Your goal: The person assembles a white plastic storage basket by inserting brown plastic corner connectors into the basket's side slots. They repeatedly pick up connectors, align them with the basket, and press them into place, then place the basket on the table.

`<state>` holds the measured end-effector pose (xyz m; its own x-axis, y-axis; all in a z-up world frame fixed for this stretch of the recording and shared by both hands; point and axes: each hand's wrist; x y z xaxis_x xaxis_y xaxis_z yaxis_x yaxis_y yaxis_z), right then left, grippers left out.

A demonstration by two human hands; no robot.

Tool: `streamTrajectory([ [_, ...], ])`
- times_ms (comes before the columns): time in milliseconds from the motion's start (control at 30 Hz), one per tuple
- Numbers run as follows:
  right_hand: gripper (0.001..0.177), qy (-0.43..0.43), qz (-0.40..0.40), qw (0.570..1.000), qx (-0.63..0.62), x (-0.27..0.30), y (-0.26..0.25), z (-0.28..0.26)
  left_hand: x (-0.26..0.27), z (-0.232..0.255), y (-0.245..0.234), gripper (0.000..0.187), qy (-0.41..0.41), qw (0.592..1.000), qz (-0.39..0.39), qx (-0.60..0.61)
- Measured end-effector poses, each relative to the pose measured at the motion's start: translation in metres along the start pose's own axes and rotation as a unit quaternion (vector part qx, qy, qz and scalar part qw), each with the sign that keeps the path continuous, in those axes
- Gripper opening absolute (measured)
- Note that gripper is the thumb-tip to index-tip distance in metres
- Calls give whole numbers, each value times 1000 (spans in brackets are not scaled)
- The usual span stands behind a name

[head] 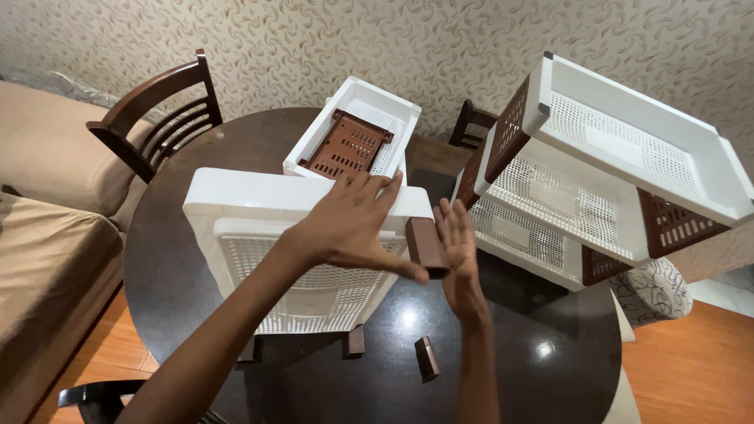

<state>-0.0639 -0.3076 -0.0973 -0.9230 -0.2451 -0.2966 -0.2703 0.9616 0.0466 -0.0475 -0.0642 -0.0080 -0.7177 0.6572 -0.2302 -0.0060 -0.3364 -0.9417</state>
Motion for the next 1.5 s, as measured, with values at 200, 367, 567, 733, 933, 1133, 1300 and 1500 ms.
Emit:
streamTrajectory([
  [200, 166, 138, -57, 987, 54, -15, -11, 11, 4, 9, 0, 167, -1, 1000, 25, -11],
  [367, 167, 98, -75, 992, -27, -18, -6, 22, 3, 10, 4, 156, -11, 999, 43, -26],
  [567, 162, 65, -36, 997, -6, -18, -1, 28, 4, 9, 7, 151, -20, 999, 29, -11],
  [733, 161, 42, -21, 998, -31, -15, 6, 27, 4, 10, 8, 148, -11, 998, 59, -19],
  [933, 160, 51, -18, 995, -80, -18, 9, 25, 5, 11, 9, 146, -10, 997, 75, -28],
  [1133, 159, 59, -14, 995, -84, -18, 12, 23, 3, 8, 11, 146, -19, 998, 49, -35],
  [1300, 159, 47, -33, 996, -75, -20, 19, 15, 5, 5, 13, 147, 4, 998, 52, -42],
  [1500, 154, 58, -92, 988, -113, -45, 12, 26, 12, -15, -8, 131, -10, 996, 86, -32],
])
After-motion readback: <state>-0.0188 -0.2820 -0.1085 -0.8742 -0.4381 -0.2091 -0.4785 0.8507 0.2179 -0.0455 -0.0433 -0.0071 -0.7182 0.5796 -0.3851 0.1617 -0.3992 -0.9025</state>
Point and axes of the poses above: each hand's wrist, its own x-axis away from the middle knuckle, its own y-axis out of the palm, z = x × y, and after that the axes turned 6 degrees about y, right-handed
